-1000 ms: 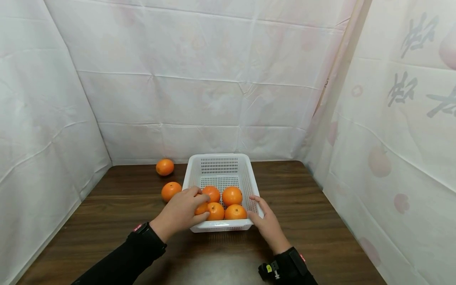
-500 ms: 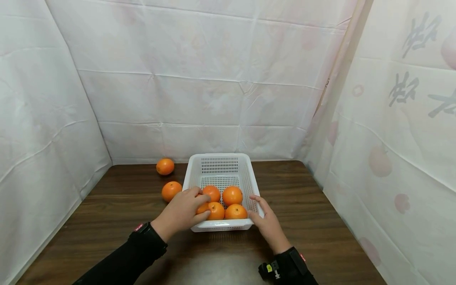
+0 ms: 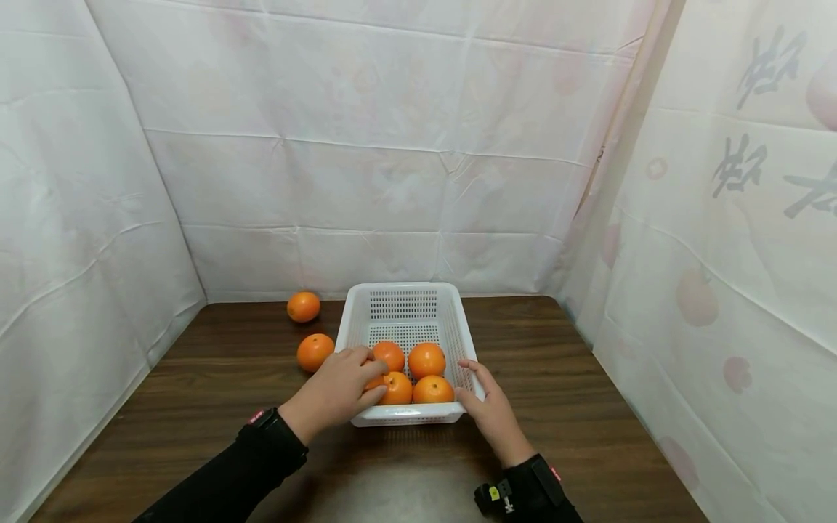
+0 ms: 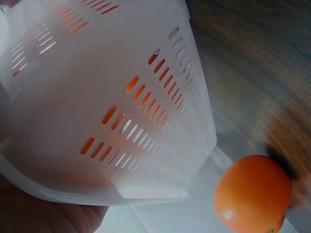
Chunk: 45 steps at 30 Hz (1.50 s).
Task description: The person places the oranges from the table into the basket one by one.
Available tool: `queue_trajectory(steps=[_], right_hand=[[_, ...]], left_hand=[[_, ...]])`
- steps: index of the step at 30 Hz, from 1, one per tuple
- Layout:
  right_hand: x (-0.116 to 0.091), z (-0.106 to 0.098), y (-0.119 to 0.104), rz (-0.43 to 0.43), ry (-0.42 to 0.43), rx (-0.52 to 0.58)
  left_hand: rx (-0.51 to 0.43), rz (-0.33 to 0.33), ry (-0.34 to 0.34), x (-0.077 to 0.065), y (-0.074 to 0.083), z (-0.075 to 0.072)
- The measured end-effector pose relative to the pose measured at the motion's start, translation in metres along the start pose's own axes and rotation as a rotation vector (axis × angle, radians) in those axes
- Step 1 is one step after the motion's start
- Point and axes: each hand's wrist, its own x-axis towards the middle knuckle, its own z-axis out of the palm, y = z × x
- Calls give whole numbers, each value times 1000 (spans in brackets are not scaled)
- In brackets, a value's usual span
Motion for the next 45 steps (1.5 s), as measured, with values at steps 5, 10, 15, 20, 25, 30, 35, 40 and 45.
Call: queue_trajectory(steps=[5, 10, 15, 20, 25, 30, 35, 40, 45], right_hand=[[0, 0, -1, 3, 2, 11], [0, 0, -1, -8, -3, 22], [-1, -1, -1, -19, -5, 13], [-1, -1, 0, -19, -8, 11], [-1, -1, 0, -15, -11, 15], [-2, -1, -1, -12, -11, 14], [-1, 0, -1, -8, -19, 6], [-1, -4, 0, -13, -25, 4], [-4, -10, 4, 6, -12, 1]], left_hand=[[-26, -14, -55, 0, 1, -2], [-31, 10, -71, 1, 0, -1], [-22, 37, -67, 1, -1, 1], [-22, 42, -65, 0, 0, 1], [-49, 30, -73, 0, 1, 0], [-58, 26, -72, 1, 1, 1], [-46, 6, -75, 0, 0, 3], [-53, -1, -79, 3, 3, 4], [-54, 34, -73, 8, 6, 6]])
